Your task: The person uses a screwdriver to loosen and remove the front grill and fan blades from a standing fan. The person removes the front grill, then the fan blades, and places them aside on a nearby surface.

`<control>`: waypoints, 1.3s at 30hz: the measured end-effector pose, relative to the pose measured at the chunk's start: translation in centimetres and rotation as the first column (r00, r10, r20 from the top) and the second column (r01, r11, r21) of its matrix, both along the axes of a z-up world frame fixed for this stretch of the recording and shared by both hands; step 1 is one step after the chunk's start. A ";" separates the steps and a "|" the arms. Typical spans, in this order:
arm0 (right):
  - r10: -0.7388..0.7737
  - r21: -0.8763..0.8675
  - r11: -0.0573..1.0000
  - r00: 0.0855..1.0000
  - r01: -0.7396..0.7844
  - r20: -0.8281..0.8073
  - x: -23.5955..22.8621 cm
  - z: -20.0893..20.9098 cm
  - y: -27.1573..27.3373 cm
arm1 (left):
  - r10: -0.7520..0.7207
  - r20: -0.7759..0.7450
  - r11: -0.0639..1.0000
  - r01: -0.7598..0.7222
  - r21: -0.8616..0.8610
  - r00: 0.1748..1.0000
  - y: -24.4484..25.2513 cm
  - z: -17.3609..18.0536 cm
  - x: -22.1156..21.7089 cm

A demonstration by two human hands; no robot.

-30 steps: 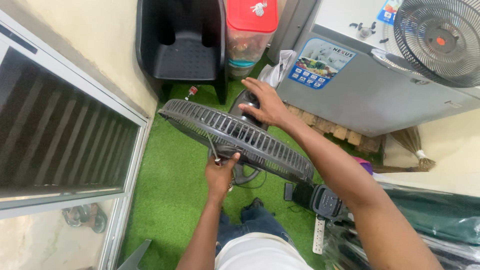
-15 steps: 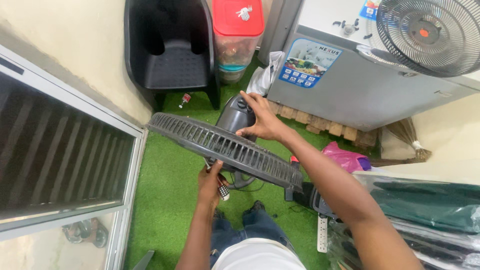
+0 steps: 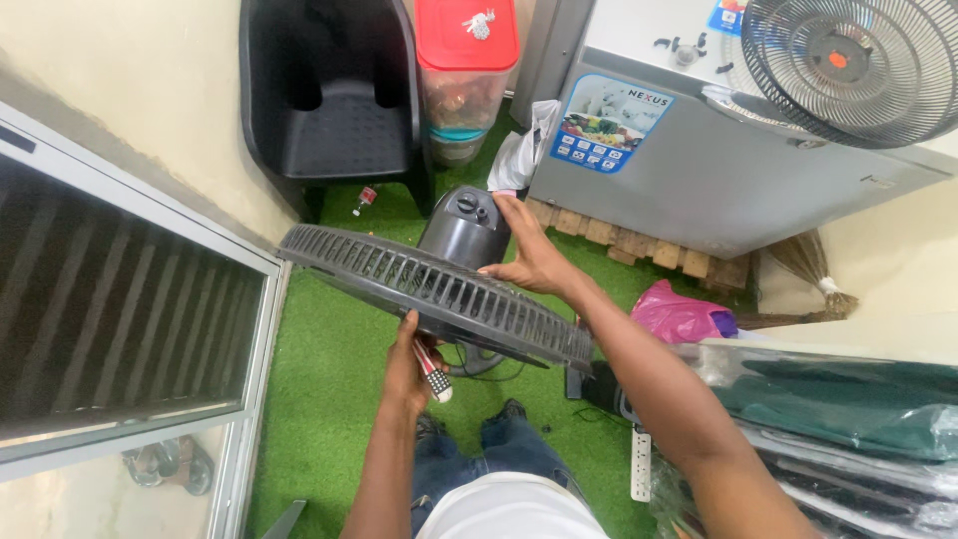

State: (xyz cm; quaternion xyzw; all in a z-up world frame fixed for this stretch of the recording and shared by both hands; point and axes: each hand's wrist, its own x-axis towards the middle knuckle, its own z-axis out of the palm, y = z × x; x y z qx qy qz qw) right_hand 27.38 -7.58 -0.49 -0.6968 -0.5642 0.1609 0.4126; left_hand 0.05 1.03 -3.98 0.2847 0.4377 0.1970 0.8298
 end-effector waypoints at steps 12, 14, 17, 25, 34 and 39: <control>0.013 -0.028 1.000 0.993 -0.010 0.117 -1.4 3.3 0.3 | -0.014 -0.091 0.975 0.034 0.220 0.996 -0.5 -0.3 -1.1; -0.009 -0.118 0.993 0.995 0.021 0.102 -1.5 4.9 -0.3 | -0.008 -0.148 0.976 0.040 0.215 0.989 -0.6 -0.5 -0.8; -0.068 0.037 0.996 0.953 0.082 -0.297 -1.6 8.2 -3.1 | 0.007 -0.163 0.973 0.031 0.230 0.987 -1.1 -0.6 -0.7; 0.478 0.574 0.816 0.635 -0.064 -0.607 -12.3 11.7 -16.4 | -0.037 -0.196 0.978 0.075 0.192 0.980 -0.5 -0.9 -0.7; -0.130 -0.302 0.943 0.682 -0.138 -0.720 -23.6 2.8 -12.0 | 0.108 -0.078 0.908 -0.066 0.414 0.991 -4.1 -2.0 -6.2; -0.095 -0.290 0.943 0.707 -0.161 -0.701 -25.8 -0.7 -10.8 | -0.185 0.007 0.834 0.153 0.530 0.983 -7.0 0.8 -8.9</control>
